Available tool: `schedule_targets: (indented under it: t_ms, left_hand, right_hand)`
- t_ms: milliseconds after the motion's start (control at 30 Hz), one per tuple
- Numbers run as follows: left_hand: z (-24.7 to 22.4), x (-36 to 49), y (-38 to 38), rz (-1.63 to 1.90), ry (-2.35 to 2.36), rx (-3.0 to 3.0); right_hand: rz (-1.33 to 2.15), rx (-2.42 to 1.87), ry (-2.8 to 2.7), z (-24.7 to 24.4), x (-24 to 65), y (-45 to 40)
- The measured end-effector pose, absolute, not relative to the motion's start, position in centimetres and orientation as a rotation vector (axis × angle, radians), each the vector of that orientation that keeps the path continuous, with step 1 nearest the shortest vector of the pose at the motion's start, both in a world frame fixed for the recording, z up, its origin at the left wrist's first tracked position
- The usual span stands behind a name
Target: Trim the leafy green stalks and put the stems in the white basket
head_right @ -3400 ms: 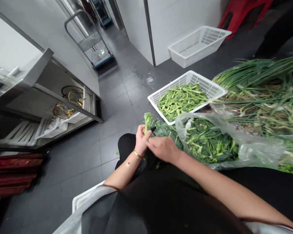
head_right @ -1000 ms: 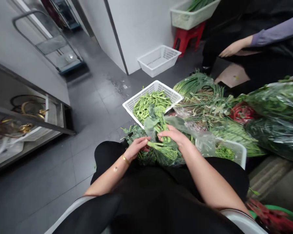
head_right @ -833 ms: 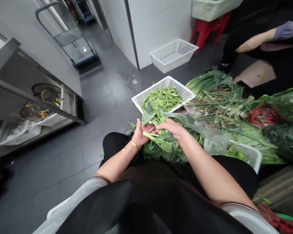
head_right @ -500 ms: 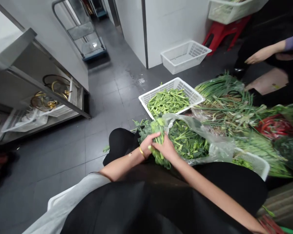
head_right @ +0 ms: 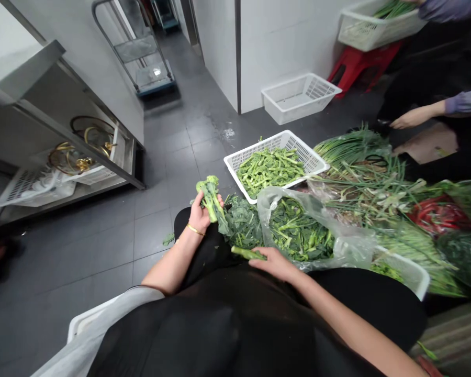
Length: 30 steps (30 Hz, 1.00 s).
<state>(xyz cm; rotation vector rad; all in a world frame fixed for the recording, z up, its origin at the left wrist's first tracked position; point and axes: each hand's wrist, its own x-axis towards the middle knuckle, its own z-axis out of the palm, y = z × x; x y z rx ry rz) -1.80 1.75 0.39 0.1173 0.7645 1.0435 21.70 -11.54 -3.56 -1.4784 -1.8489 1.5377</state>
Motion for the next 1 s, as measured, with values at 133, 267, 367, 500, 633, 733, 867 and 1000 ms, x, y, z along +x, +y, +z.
schedule_targets:
  t_ms: [133,267,367,500,633,733,867,1000]
  left_hand:
    - [2.2,-2.2,1.2,0.946,0.788,0.294]
    - [2.5,-0.2,0.4,0.738,0.820,0.353]
    - [2.7,1.2,-0.3,0.611,0.760,0.409]
    - [2.9,2.3,-1.1,0.671,0.820,0.437]
    - [3.0,2.7,-1.4,0.900,0.948,0.345]
    - [2.9,3.3,-1.4,1.075,0.950,0.350]
    - [2.6,3.6,-0.5,1.128,0.974,0.318]
    - [2.2,1.9,0.8,0.912,0.883,0.239]
  right_hand:
    - [0.890,-1.520,-2.235,1.5,24.8,-6.8]
    - [0.256,-1.301,-2.714,7.3,25.4,-2.0]
    - [0.028,-1.160,-2.921,10.3,22.9,0.0]
    - [-0.069,-1.113,-2.803,12.1,20.4,0.7]
    - [0.234,-1.491,-2.066,10.9,20.8,0.1]
    - [0.762,-1.695,-1.835,8.7,19.6,-0.6]
    - [0.764,-1.675,-1.861,6.7,16.5,-2.9]
    - [0.704,-1.373,-1.934,6.0,16.7,-5.5]
